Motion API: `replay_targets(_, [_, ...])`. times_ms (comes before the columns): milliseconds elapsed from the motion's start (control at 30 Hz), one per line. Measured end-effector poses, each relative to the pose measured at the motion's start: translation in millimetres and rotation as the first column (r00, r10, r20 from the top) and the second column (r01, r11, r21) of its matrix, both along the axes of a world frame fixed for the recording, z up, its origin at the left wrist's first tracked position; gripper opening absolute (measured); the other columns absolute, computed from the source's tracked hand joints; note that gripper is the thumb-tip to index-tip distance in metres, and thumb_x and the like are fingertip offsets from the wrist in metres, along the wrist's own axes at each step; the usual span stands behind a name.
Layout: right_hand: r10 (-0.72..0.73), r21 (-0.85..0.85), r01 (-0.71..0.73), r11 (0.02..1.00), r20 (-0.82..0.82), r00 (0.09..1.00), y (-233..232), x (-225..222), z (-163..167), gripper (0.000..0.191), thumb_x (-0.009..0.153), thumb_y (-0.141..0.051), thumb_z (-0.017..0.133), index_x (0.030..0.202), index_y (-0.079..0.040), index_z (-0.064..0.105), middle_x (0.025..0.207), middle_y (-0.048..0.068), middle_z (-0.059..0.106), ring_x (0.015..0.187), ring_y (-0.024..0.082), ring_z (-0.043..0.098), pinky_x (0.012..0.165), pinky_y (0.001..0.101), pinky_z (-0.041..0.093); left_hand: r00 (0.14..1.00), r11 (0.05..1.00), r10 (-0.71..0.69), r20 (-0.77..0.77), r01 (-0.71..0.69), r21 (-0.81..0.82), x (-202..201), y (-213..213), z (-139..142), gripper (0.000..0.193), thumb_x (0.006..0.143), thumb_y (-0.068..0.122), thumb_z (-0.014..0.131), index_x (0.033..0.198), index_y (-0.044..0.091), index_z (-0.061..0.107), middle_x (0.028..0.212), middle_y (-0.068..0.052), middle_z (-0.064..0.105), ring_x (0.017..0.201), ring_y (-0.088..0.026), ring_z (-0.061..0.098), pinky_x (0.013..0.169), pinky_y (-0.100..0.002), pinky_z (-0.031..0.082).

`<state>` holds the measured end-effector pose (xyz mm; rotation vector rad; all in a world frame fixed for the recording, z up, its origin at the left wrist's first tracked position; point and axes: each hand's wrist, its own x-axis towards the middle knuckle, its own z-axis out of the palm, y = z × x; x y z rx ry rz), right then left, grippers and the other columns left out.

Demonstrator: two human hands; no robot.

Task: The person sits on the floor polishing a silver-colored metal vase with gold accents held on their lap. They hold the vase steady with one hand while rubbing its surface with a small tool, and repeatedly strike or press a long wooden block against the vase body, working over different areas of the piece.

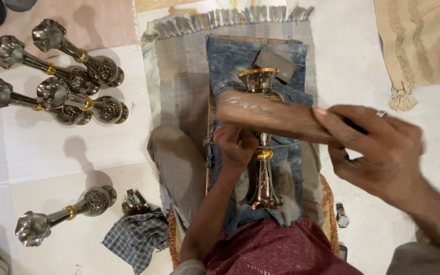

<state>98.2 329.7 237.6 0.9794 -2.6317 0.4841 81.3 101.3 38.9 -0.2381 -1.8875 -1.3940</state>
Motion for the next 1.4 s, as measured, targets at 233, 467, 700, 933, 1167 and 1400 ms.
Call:
replay_targets(233, [0.097,0.394,-0.049,0.918,-0.103,0.99,-27.2,-21.1,50.7,0.071,0.079,-0.016,0.078,0.148,-0.026,0.061,0.112,0.004,0.074,0.059,0.014,0.063,0.052,0.0299,0.052,0.992,0.991,0.122,-0.021,-0.12,0.06,2.3,12.3,-15.5,0.024,0.081,-0.003,0.055,0.098,-0.002,0.071,0.058,-0.001,0.056,0.047,-0.012,0.055,0.048,-0.033,0.046])
replay_targets(467, [0.097,0.667,-0.044,0.744,-0.042,0.994,-36.7,-27.7,64.7,0.076,0.08,-0.024,0.075,0.151,-0.036,0.051,0.115,-0.006,0.07,0.067,0.015,0.069,0.053,0.0285,0.054,0.986,0.986,0.168,0.007,-0.168,-0.024,8.7,12.2,-16.1,0.005,0.089,0.0,0.06,0.087,0.002,0.064,0.059,-0.003,0.055,0.05,-0.016,0.054,0.052,-0.037,0.044])
replay_targets(700, [0.158,0.707,-0.098,0.701,-0.02,0.987,-56.7,-33.6,69.9,0.082,0.079,-0.029,0.071,0.157,-0.037,0.047,0.111,-0.007,0.068,0.064,0.016,0.069,0.055,0.0298,0.055,0.987,0.987,0.158,-0.008,-0.158,0.005,8.6,14.4,-0.9,0.01,0.088,0.0,0.056,0.093,0.001,0.066,0.067,-0.007,0.06,0.056,-0.018,0.059,0.056,-0.036,0.048])
replay_targets(933, [0.104,0.841,-0.108,0.53,0.063,0.993,-66.8,-32.0,78.2,0.079,0.087,-0.036,0.066,0.159,-0.03,0.034,0.11,-0.003,0.066,0.059,0.014,0.067,0.046,0.0296,0.053,0.986,0.987,0.163,-0.026,-0.163,0.008,10.7,14.5,7.4,0.016,0.087,0.0,0.054,0.098,0.001,0.066,0.075,-0.009,0.065,0.065,-0.019,0.065,0.062,-0.036,0.054])
replay_targets(1167, [-0.102,0.804,-0.071,0.591,0.162,0.982,-48.5,-34.7,66.1,0.089,0.08,-0.026,0.071,0.16,-0.04,0.035,0.112,-0.006,0.067,0.065,0.014,0.067,0.045,0.0294,0.053,0.996,0.901,0.001,0.086,-0.038,0.432,10.7,20.7,8.8,0.013,0.092,-0.007,0.06,0.102,-0.003,0.067,0.084,-0.01,0.069,0.071,-0.013,0.068,0.063,-0.03,0.056])
replay_targets(1400, [-0.086,-0.078,0.152,0.985,0.545,0.834,-25.0,-30.4,6.3,0.084,0.068,0.0,0.069,0.146,-0.027,0.056,0.1,0.002,0.077,0.055,0.01,0.065,0.044,0.0288,0.053,0.995,0.88,-0.074,0.061,0.036,0.474,17.8,38.6,20.4,0.02,0.097,-0.016,0.051,0.114,-0.013,0.061,0.108,-0.015,0.072,0.094,-0.02,0.075,0.084,-0.033,0.067])
